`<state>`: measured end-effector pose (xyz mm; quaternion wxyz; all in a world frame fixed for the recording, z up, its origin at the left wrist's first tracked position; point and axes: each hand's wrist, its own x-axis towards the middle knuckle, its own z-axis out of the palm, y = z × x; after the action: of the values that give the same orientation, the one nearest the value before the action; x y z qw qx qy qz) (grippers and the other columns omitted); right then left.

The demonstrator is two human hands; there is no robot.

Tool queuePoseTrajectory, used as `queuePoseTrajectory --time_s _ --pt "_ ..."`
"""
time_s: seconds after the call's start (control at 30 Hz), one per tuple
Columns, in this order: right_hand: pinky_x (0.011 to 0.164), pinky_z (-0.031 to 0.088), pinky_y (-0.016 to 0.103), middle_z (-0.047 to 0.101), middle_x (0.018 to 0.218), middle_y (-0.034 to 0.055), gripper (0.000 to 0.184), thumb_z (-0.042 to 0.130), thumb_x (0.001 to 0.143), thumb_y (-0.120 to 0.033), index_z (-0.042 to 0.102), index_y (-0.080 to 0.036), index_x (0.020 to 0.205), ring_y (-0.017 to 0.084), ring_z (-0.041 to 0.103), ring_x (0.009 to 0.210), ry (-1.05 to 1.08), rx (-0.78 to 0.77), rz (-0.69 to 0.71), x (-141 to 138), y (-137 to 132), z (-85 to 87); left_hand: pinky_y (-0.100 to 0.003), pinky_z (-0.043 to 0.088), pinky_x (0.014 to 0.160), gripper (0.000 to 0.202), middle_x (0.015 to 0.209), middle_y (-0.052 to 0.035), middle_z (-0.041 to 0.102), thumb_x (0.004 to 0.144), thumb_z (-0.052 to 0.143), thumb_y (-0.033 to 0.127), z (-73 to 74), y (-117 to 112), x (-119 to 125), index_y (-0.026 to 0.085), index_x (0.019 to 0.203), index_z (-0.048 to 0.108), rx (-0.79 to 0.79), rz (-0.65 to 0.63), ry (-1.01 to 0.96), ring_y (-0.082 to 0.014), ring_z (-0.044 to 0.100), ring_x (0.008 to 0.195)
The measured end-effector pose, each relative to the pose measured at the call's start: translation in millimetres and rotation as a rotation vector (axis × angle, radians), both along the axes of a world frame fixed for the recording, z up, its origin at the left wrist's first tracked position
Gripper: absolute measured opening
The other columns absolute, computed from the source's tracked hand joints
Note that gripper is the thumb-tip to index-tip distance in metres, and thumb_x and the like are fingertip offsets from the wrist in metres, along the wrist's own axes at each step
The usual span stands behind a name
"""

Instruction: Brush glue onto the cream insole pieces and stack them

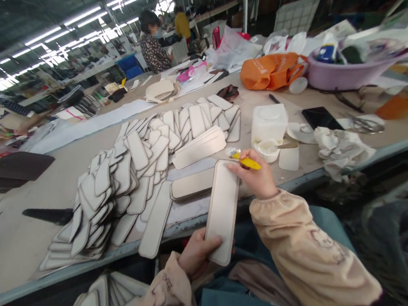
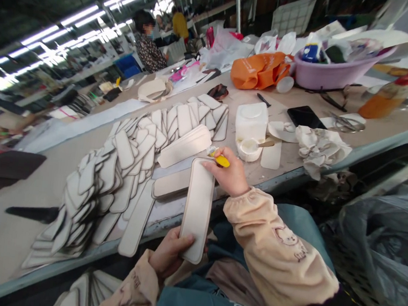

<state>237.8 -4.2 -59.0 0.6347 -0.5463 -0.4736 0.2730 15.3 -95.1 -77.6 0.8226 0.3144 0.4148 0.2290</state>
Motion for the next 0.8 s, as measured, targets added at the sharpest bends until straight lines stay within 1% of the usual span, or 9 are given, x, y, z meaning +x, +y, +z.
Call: queuePoseTrajectory --time_s 0.07,0.13,0.27,0.4,0.47,0.57,0.63,0.7,0.8 --pt "0.061 0.040 0.026 0.053 0.077 -0.0036 0.034 0.073 0.070 -0.041 0.048 -0.023 0.083 0.011 0.048 0.063 -0.030 0.019 -0.020 -1 1 -1.2 -0.029 0.048 0.061 0.044 0.084 -0.0141 0.069 0.072 0.071 0.044 1.7 1 0 0.008 0.097 0.065 -0.025 -0.016 -0.057 -0.0217 0.065 0.068" --pt "0.065 0.041 0.027 0.054 0.079 -0.0030 0.032 0.072 0.071 -0.041 0.048 -0.023 0.082 0.012 0.050 0.066 -0.053 0.038 -0.043 -2 2 -2.3 -0.029 0.047 0.061 0.047 0.082 -0.0148 0.069 0.074 0.067 0.047 0.9 3 0 0.006 0.098 0.066 -0.043 -0.003 -0.075 -0.0214 0.065 0.067" --pt "0.067 0.040 0.028 0.054 0.077 -0.0037 0.031 0.072 0.071 -0.039 0.049 -0.022 0.082 0.013 0.050 0.067 -0.080 0.023 -0.085 -4 2 -3.0 -0.027 0.045 0.060 0.045 0.075 -0.0130 0.069 0.071 0.072 0.045 -7.1 5 0 0.005 0.091 0.068 -0.037 0.048 0.005 -0.0170 0.061 0.061" --pt "0.067 0.040 0.028 0.054 0.077 -0.0032 0.029 0.072 0.072 -0.038 0.049 -0.022 0.080 0.013 0.050 0.069 -0.084 0.037 -0.070 -7 1 -0.8 -0.025 0.043 0.059 0.045 0.074 -0.0111 0.069 0.068 0.075 0.046 -11.5 2 0 0.006 0.089 0.069 -0.006 0.082 0.055 -0.0157 0.060 0.060" --pt "0.066 0.040 0.028 0.052 0.076 -0.0033 0.028 0.071 0.073 -0.037 0.049 -0.022 0.080 0.013 0.049 0.068 -0.087 0.039 -0.055 -9 0 1.7 -0.025 0.043 0.060 0.046 0.075 -0.0118 0.069 0.068 0.074 0.046 -8.8 1 -1 0.006 0.089 0.069 -0.005 0.083 0.041 -0.0168 0.061 0.062" --pt "0.061 0.039 0.027 0.048 0.072 -0.0041 0.028 0.071 0.074 -0.038 0.048 -0.023 0.081 0.013 0.045 0.064 -0.069 0.019 -0.035 -11 -2 6.2 -0.026 0.043 0.062 0.047 0.076 -0.0129 0.069 0.068 0.074 0.046 0.6 4 1 0.006 0.092 0.069 -0.012 0.043 -0.034 -0.0190 0.062 0.066" --pt "0.062 0.039 0.027 0.047 0.073 -0.0039 0.029 0.071 0.073 -0.038 0.048 -0.023 0.082 0.013 0.046 0.065 -0.065 0.020 -0.030 -13 -3 9.6 -0.027 0.043 0.064 0.048 0.079 -0.0129 0.069 0.068 0.074 0.046 8.3 11 4 0.007 0.097 0.069 0.037 0.016 -0.091 -0.0205 0.063 0.069" --pt "0.063 0.040 0.027 0.047 0.074 -0.0034 0.030 0.072 0.073 -0.038 0.048 -0.023 0.081 0.013 0.046 0.066 -0.068 0.038 -0.019 -16 -4 13.3 -0.027 0.044 0.065 0.049 0.082 -0.0122 0.068 0.070 0.073 0.046 14.4 21 8 0.009 0.101 0.068 0.113 0.022 -0.116 -0.0208 0.063 0.072" --pt "0.057 0.040 0.026 0.047 0.071 -0.0038 0.030 0.071 0.073 -0.039 0.047 -0.024 0.081 0.013 0.045 0.062 -0.061 0.048 0.002 -21 -7 18.3 -0.026 0.042 0.061 0.046 0.078 -0.0087 0.068 0.071 0.072 0.048 16.3 38 17 0.011 0.097 0.069 0.168 0.077 -0.046 -0.0174 0.059 0.066"
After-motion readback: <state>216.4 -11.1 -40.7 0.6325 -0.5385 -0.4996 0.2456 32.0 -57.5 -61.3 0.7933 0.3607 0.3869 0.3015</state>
